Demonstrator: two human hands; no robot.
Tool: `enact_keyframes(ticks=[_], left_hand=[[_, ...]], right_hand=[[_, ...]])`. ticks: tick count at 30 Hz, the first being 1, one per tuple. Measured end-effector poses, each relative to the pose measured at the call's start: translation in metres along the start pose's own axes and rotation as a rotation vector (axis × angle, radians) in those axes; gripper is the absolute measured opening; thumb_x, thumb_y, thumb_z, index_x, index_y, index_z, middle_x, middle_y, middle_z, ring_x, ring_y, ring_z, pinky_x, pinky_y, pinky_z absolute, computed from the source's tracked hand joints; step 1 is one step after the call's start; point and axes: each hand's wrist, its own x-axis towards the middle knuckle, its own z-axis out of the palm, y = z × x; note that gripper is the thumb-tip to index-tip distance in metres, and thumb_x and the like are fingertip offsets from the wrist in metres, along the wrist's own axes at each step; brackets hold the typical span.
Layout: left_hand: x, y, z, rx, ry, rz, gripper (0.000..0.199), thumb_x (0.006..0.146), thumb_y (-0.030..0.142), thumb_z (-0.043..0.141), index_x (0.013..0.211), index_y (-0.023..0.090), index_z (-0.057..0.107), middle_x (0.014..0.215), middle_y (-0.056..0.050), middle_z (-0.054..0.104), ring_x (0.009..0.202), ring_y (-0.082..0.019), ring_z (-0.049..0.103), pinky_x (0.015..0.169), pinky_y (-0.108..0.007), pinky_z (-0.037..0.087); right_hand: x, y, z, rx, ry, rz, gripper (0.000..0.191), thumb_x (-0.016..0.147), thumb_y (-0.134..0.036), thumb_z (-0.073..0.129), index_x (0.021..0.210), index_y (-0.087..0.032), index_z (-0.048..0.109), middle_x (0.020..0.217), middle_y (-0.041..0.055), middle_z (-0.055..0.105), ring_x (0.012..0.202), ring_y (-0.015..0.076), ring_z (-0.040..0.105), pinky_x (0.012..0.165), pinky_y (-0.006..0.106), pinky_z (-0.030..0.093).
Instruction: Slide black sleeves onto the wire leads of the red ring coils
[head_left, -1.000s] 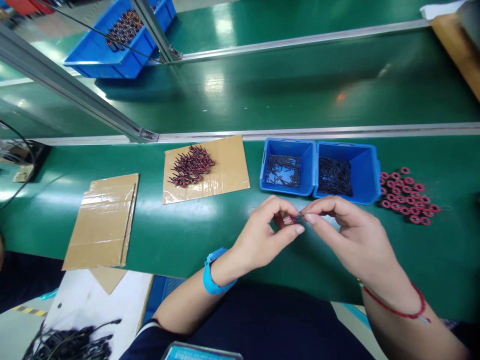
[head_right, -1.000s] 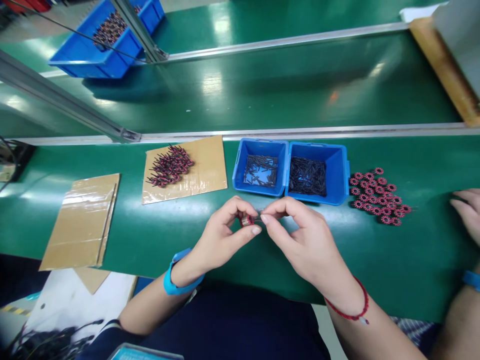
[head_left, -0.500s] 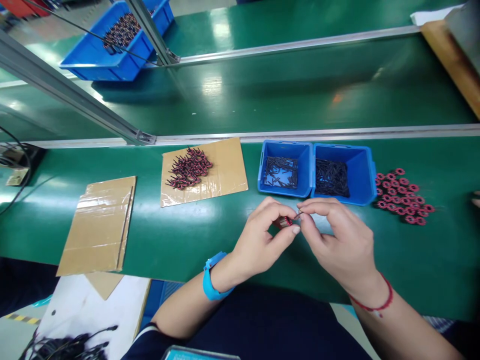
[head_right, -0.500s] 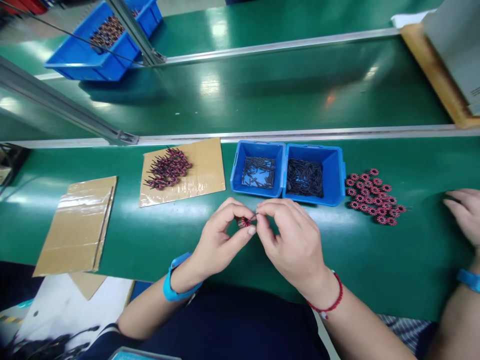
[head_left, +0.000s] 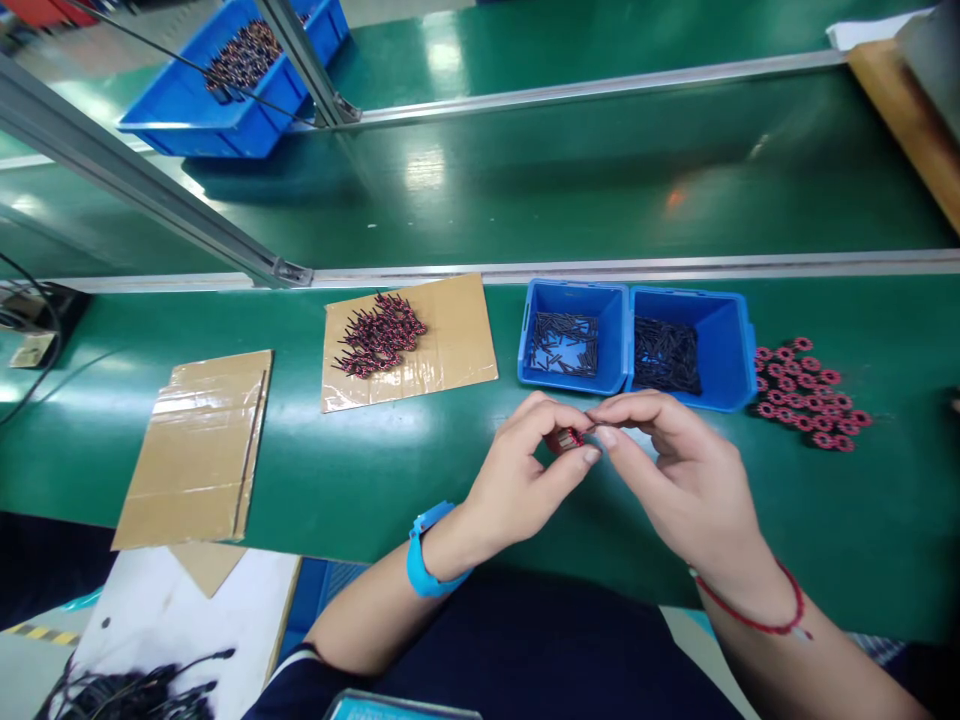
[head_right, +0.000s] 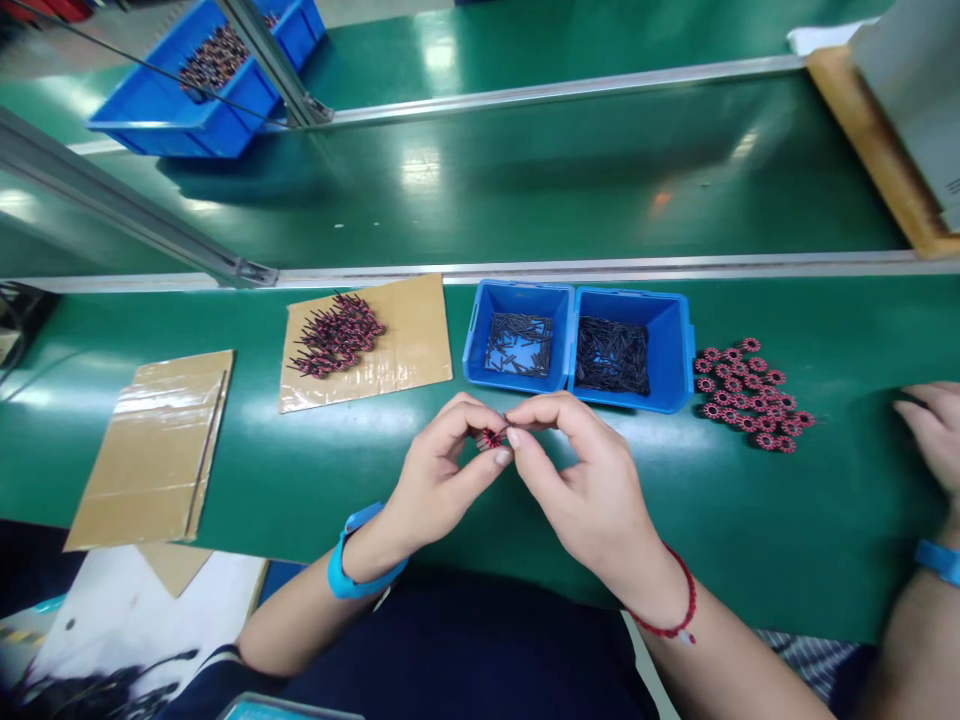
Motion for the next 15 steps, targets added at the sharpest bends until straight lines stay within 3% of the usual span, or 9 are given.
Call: enact_keyframes(ticks=[10,15], left_hand=[[0.0001,0.0002,0.0003,0.008,0.005,0.032,0.01,0.089,0.019,0.066,0.099,0.018,0.063,0.088,-0.001,0.058,0.078,-0.011,0.055,0.073,-0.026,0.046],[0.0012,0.0015,0.0,0.017,0.008,0.036,0.012,0.088,0.018,0.067,0.1,0.018,0.064,0.085,0.0,0.057,0.078,-0.011,0.055,0.072,-0.026,0.047]], right_hand=[[0.0002,-0.0001,0.0026,-0.051,0.043,-0.066,0.014,0.091,-0.011,0.063,0.095,-0.024,0.063,0.092,-0.0016,0.068,0.087,0.011,0.065,0.08,0.025,0.052],[0.0021,-0.0007,0.0043,-0.222,0.097,-0.198,0.014,0.089,-0.009,0.064,0.095,-0.021,0.062,0.092,0.0009,0.069,0.086,0.0116,0.066,0.08,0.025,0.052]])
